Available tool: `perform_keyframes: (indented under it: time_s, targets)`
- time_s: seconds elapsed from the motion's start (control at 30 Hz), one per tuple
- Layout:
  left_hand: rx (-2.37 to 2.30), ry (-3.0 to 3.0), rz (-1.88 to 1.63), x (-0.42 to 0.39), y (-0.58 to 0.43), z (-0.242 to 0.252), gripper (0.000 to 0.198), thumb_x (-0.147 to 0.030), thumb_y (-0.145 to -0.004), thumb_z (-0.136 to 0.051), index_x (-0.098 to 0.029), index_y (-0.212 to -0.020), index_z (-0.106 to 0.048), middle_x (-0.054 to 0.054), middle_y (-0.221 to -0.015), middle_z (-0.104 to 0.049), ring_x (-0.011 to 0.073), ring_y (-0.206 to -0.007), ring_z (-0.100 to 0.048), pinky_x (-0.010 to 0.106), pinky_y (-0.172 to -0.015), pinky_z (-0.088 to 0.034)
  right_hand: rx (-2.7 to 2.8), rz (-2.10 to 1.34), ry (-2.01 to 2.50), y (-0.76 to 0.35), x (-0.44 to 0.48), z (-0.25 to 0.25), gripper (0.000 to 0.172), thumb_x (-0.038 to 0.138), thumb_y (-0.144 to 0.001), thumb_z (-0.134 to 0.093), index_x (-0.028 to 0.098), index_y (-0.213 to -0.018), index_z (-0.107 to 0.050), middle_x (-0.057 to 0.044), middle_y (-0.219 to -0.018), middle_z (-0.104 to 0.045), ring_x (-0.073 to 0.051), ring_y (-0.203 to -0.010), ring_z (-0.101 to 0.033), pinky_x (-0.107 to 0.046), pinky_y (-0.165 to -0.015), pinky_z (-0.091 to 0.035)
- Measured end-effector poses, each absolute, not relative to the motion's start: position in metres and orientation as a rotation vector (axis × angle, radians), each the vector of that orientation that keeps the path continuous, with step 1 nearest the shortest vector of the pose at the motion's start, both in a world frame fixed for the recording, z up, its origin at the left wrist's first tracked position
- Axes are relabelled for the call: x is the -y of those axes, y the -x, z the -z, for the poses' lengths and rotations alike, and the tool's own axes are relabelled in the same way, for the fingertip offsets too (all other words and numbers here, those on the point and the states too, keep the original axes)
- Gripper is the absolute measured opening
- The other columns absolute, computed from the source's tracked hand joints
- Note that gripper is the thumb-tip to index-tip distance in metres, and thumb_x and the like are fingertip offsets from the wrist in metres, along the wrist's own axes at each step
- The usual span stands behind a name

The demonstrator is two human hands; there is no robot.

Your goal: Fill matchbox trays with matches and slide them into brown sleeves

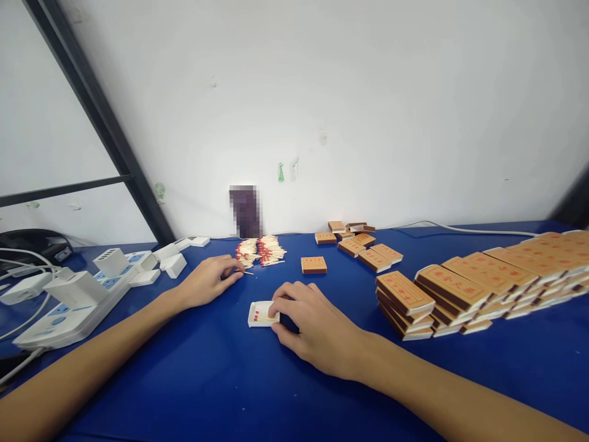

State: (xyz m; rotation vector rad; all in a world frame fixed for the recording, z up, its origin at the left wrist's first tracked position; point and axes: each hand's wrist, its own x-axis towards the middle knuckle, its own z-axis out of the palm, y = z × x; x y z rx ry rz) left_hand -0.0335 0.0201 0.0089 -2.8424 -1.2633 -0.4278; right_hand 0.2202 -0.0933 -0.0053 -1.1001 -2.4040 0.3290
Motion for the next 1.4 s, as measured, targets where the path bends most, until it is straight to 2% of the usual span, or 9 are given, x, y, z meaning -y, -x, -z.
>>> perform_keyframes:
  time_s: [0.13,0.43,0.6,0.67,0.73,0.83,1.07,1.27,1.4]
  targets:
    - [1.293,2.851,0.416,-0.016,0.031,-0.011,0.019,-0.030,-0.094,-0.045,-0.019,-0.091,-0.061,0.003,-0.084,-0.059,0.0172,-0.075,-0.055,0.028,-0.065,-0.037,2.395,-0.317,1.120,-0.219,0.093,0.004,0.015,0.021,-0.092,-0.052,0.021,-0.104,-0.062,-0.007,-0.113,-0.061,-0.023,-0.101,-0.058,-0.042,-0.087,-0.047]
    - [1.138,2.990,0.494,0.015,0.011,-0.018,0.018,-0.032,-0.094,-0.045,-0.020,-0.090,-0.058,0.002,-0.084,-0.057,0.0163,-0.076,-0.054,0.028,-0.067,-0.039,2.422,-0.321,1.126,-0.220,0.095,0.000,0.016,0.021,-0.092,-0.051,0.023,-0.097,-0.065,-0.008,-0.114,-0.061,-0.024,-0.102,-0.058,-0.044,-0.087,-0.047]
    - [1.312,2.864,0.347,0.006,0.022,-0.020,0.028,-0.040,-0.091,-0.049,-0.020,-0.110,-0.053,-0.003,-0.064,-0.053,0.0166,-0.057,-0.049,0.027,-0.055,-0.030,2.415,-0.324,1.116,-0.220,0.095,0.000,0.015,0.022,-0.092,-0.051,0.023,-0.096,-0.065,-0.007,-0.113,-0.061,-0.023,-0.101,-0.058,-0.042,-0.087,-0.047]
    - [1.280,2.874,0.261,0.005,0.024,-0.021,0.024,-0.039,-0.091,-0.049,-0.021,-0.106,-0.054,-0.003,-0.064,-0.053,0.0164,-0.056,-0.049,0.027,-0.056,-0.028,2.411,-0.324,1.127,-0.219,0.095,0.000,0.014,0.022,-0.092,-0.051,0.022,-0.099,-0.063,-0.007,-0.113,-0.062,-0.023,-0.101,-0.058,-0.042,-0.087,-0.046]
    - [1.188,2.918,0.198,0.006,0.024,-0.023,0.017,-0.035,-0.092,-0.046,-0.022,-0.095,-0.056,-0.002,-0.068,-0.056,0.0159,-0.059,-0.050,0.027,-0.058,-0.029,2.401,-0.336,1.143,-0.219,0.095,0.000,0.015,0.021,-0.092,-0.052,0.022,-0.104,-0.061,-0.007,-0.111,-0.062,-0.023,-0.101,-0.058,-0.042,-0.088,-0.046]
    - [1.028,2.989,0.162,0.009,0.022,-0.026,0.016,-0.030,-0.093,-0.043,-0.021,-0.085,-0.053,-0.001,-0.076,-0.059,0.0153,-0.065,-0.051,0.027,-0.061,-0.030,2.392,-0.361,1.159,-0.219,0.095,0.000,0.019,0.022,-0.092,-0.053,0.022,-0.110,-0.058,-0.006,-0.111,-0.063,-0.023,-0.100,-0.058,-0.042,-0.088,-0.046]
    - [0.850,3.090,0.161,0.010,0.020,-0.026,0.014,-0.022,-0.093,-0.043,-0.020,-0.084,-0.052,-0.001,-0.075,-0.059,0.0133,-0.064,-0.051,0.027,-0.063,-0.033,2.370,-0.386,1.174,-0.219,0.097,-0.001,0.030,0.024,-0.090,-0.054,0.022,-0.121,-0.054,-0.008,-0.117,-0.063,-0.024,-0.105,-0.057,-0.044,-0.090,-0.046]
    - [0.985,3.101,0.311,0.016,0.016,-0.027,0.022,-0.032,-0.098,-0.038,-0.020,-0.087,-0.053,-0.003,-0.063,-0.052,0.0126,-0.057,-0.047,0.027,-0.059,-0.034,2.337,-0.398,1.192,-0.220,0.097,0.002,0.043,0.025,-0.089,-0.054,0.024,-0.131,-0.045,-0.008,-0.123,-0.061,-0.025,-0.108,-0.057,-0.044,-0.092,-0.046]
    - [0.958,3.028,0.270,0.019,0.015,-0.025,0.018,-0.033,-0.096,-0.043,-0.020,-0.094,-0.056,-0.002,-0.066,-0.054,0.0139,-0.060,-0.050,0.028,-0.060,-0.035,2.324,-0.409,1.200,-0.220,0.096,0.005,0.049,0.027,-0.090,-0.053,0.026,-0.136,-0.040,-0.007,-0.118,-0.062,-0.025,-0.104,-0.058,-0.044,-0.090,-0.047]
